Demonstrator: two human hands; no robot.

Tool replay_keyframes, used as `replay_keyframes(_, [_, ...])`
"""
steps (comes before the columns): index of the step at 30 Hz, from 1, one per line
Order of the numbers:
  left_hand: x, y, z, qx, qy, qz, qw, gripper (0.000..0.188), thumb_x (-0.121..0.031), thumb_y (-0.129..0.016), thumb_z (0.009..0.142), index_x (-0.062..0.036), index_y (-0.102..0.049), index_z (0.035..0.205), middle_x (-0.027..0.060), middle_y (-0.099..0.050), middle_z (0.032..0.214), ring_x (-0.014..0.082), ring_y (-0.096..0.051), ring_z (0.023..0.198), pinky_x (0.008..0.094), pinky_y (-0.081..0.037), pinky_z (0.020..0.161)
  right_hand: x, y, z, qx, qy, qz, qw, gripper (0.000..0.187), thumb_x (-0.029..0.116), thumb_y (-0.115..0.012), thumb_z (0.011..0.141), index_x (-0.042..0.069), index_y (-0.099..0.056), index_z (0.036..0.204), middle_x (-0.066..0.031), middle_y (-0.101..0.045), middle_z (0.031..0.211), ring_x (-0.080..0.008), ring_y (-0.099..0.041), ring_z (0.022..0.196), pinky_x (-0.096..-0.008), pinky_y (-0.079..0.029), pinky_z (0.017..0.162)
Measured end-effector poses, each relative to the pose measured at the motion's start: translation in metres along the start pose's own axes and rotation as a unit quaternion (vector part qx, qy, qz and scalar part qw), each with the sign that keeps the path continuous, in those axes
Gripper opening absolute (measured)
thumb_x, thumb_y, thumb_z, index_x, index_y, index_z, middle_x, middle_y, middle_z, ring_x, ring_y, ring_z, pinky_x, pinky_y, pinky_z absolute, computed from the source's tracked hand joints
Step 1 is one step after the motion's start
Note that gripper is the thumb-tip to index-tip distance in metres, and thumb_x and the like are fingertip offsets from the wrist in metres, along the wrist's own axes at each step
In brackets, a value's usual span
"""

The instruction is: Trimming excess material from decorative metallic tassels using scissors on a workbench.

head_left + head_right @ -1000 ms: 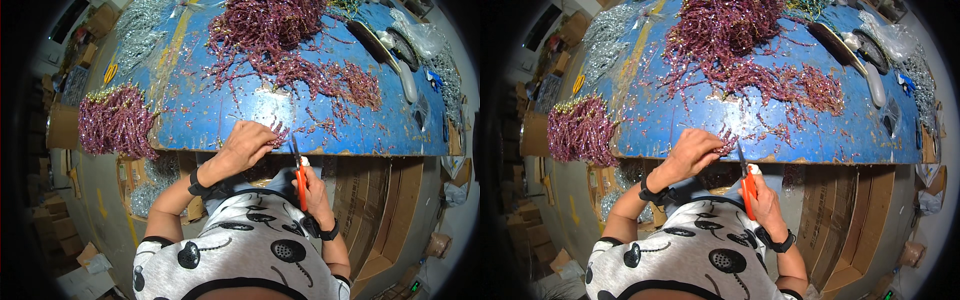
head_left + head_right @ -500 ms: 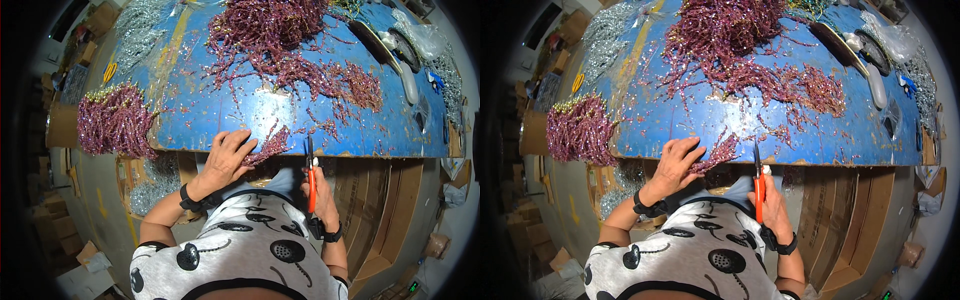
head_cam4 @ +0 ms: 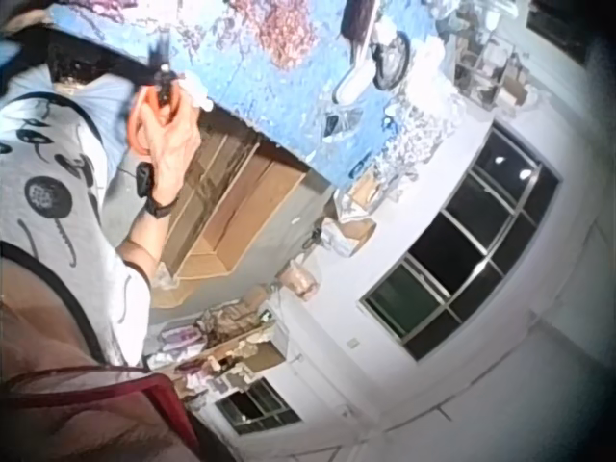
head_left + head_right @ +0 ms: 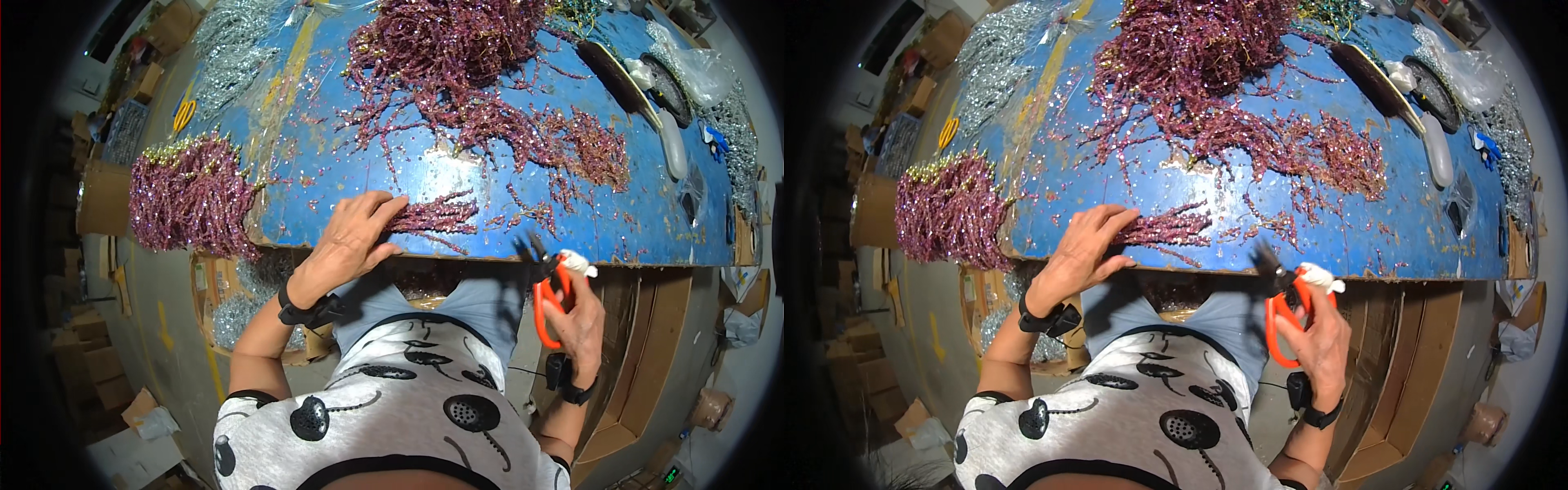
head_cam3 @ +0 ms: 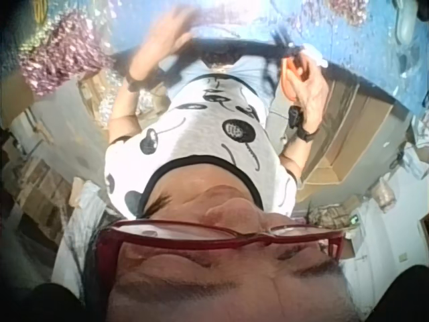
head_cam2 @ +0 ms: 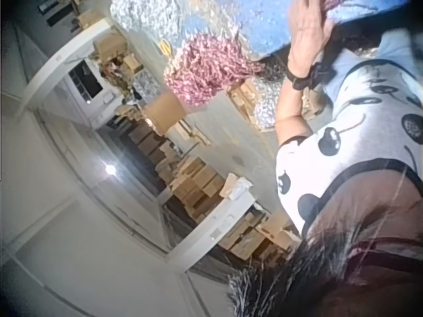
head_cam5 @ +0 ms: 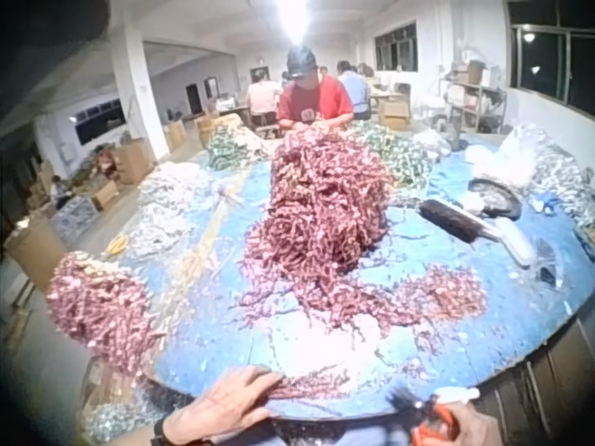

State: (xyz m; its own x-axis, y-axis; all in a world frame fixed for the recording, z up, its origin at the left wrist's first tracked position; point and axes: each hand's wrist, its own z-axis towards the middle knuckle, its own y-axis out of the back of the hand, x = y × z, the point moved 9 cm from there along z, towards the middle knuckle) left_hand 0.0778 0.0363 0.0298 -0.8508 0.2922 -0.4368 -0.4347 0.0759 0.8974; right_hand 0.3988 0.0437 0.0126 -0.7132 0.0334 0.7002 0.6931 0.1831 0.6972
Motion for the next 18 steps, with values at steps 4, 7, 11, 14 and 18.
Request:
replay_keyframes(4, [0.007,0.015,-0.016,-0.038,-0.014,0.030,0.999,0.072,-0.020,-0.076,0.073,-0.0075,-0.045,0.137,0.0145,-0.049,0.131,0.0337,-0.047,0.118,0.0454,-0.033,0.102,0.002,0.028,0.026,-0.055,0.064,-0.076,0.994,0.058,0.013,-0.080,0.067,0.005,-0.057,0.120,-0.0148,-0.058,0.116,-0.0347,-0.060,0.103,-0.0398,-0.050,0.084])
replay_keyframes(7, [0.027,0.025,-0.030,-0.056,0.023,0.048,0.997,0.069,-0.018,-0.075,0.075,-0.0075,-0.046,0.137,0.0144,-0.050,0.132,0.0330,-0.048,0.119,0.0441,-0.033,0.102,-0.004,0.033,0.049,-0.096,0.133,-0.161,0.973,0.059,0.014,-0.082,0.066,0.007,-0.058,0.119,-0.0130,-0.058,0.110,-0.0329,-0.058,0.101,-0.0396,-0.049,0.083])
replay_keyframes(11, [0.047,0.029,-0.033,-0.088,0.049,0.036,0.994,0.053,-0.011,-0.071,0.080,-0.0078,-0.052,0.130,0.0125,-0.056,0.124,0.0306,-0.051,0.115,0.0402,-0.037,0.100,-0.002,0.040,0.066,-0.090,0.162,-0.157,0.970,0.059,0.012,-0.082,0.066,0.005,-0.057,0.119,-0.0136,-0.058,0.109,-0.0336,-0.057,0.100,-0.0398,-0.048,0.084])
replay_keyframes(14, [0.053,0.019,-0.033,-0.085,0.017,0.030,0.996,0.045,-0.010,-0.070,0.080,-0.0085,-0.058,0.123,0.0100,-0.059,0.117,0.0291,-0.054,0.110,0.0395,-0.038,0.097,0.006,0.037,0.062,-0.122,0.166,-0.296,0.933,0.058,0.016,-0.082,0.068,0.001,-0.057,0.118,-0.0165,-0.058,0.109,-0.0342,-0.057,0.100,-0.0412,-0.047,0.086])
replay_keyframes(18, [0.055,0.019,-0.035,-0.124,-0.008,0.022,0.992,0.033,-0.007,-0.068,0.080,-0.0108,-0.066,0.112,0.0059,-0.063,0.105,0.0254,-0.058,0.100,0.0376,-0.039,0.090,0.071,-0.015,0.052,-0.116,0.260,-0.136,0.949,0.063,0.029,-0.080,0.071,0.000,-0.055,0.121,-0.0187,-0.056,0.115,-0.0358,-0.055,0.105,-0.0446,-0.043,0.090])
